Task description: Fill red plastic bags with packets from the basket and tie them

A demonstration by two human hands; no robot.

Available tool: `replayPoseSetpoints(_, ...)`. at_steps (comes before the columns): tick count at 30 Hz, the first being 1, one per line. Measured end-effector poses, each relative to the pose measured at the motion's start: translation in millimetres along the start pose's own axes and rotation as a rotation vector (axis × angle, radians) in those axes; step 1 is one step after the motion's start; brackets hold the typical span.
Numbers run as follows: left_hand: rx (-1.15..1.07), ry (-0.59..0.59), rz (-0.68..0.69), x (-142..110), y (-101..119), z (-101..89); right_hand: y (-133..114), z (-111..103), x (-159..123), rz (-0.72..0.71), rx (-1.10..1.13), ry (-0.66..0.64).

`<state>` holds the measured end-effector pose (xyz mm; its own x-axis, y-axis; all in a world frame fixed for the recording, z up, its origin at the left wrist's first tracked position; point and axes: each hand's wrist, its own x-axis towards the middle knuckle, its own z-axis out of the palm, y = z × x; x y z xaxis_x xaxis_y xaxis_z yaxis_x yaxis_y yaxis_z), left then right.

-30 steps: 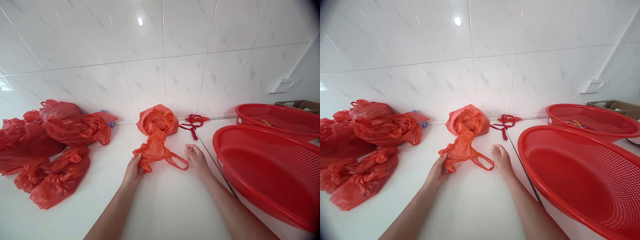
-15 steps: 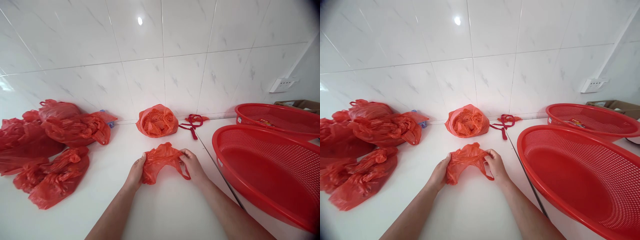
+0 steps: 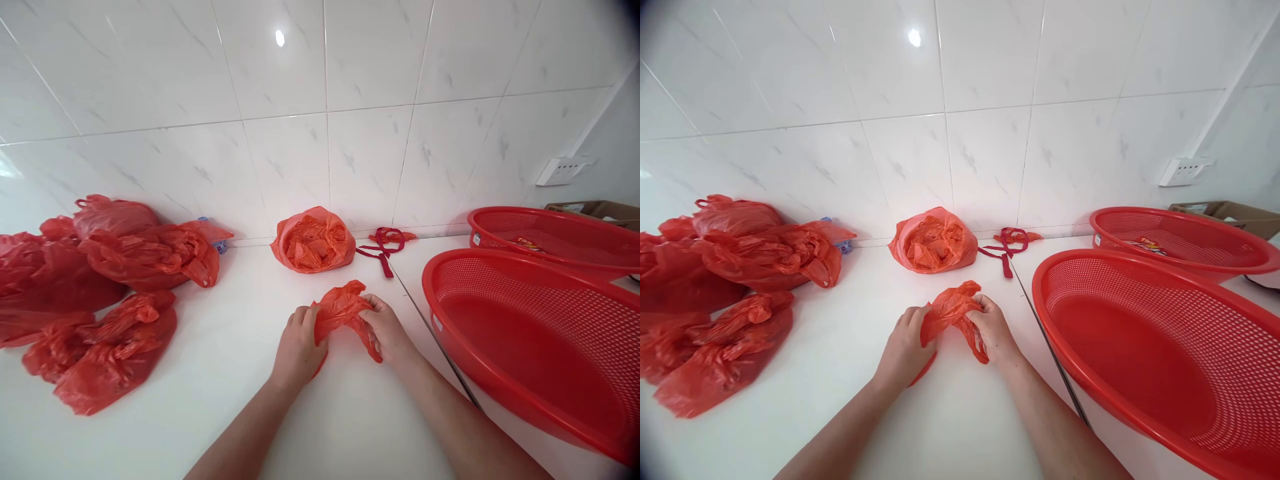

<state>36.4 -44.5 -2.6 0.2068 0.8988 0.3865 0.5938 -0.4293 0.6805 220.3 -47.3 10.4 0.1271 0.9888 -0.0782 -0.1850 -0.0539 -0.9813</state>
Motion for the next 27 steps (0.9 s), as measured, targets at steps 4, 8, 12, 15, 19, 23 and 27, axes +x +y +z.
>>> replayPoseSetpoints(4, 0.044, 0.043, -0.152, 7, -15, -15.5, 3, -8, 2, -0.086, -0.415, 0.053)
replayPoseSetpoints(8, 0.141, 0.159, -0.112, 11, -19, -30.5, 13, -17, 8, -0.131, -0.646, 0.176)
replayPoseSetpoints(12, 0.223, 0.237, -0.092, 13, -22, -36.5, 16, -25, 17, -0.115, -0.24, 0.251)
replayPoseSetpoints(15, 0.167, 0.203, -0.219, 15, -31, -38.7, 13, -28, 23, -0.016, 0.23, 0.129)
replayPoseSetpoints(19, -0.246, 0.224, -0.435, 19, -45, -36.4, 9, -28, 23, 0.039, 0.544, -0.016)
replayPoseSetpoints(23, -0.942, 0.304, -0.606, 25, -51, -33.2, 7, -30, 19, 0.027, 0.446, -0.144)
replayPoseSetpoints(27, -1.131, 0.324, -0.692, 30, -54, -35.9, 7, -32, 17, -0.006, -0.015, -0.203)
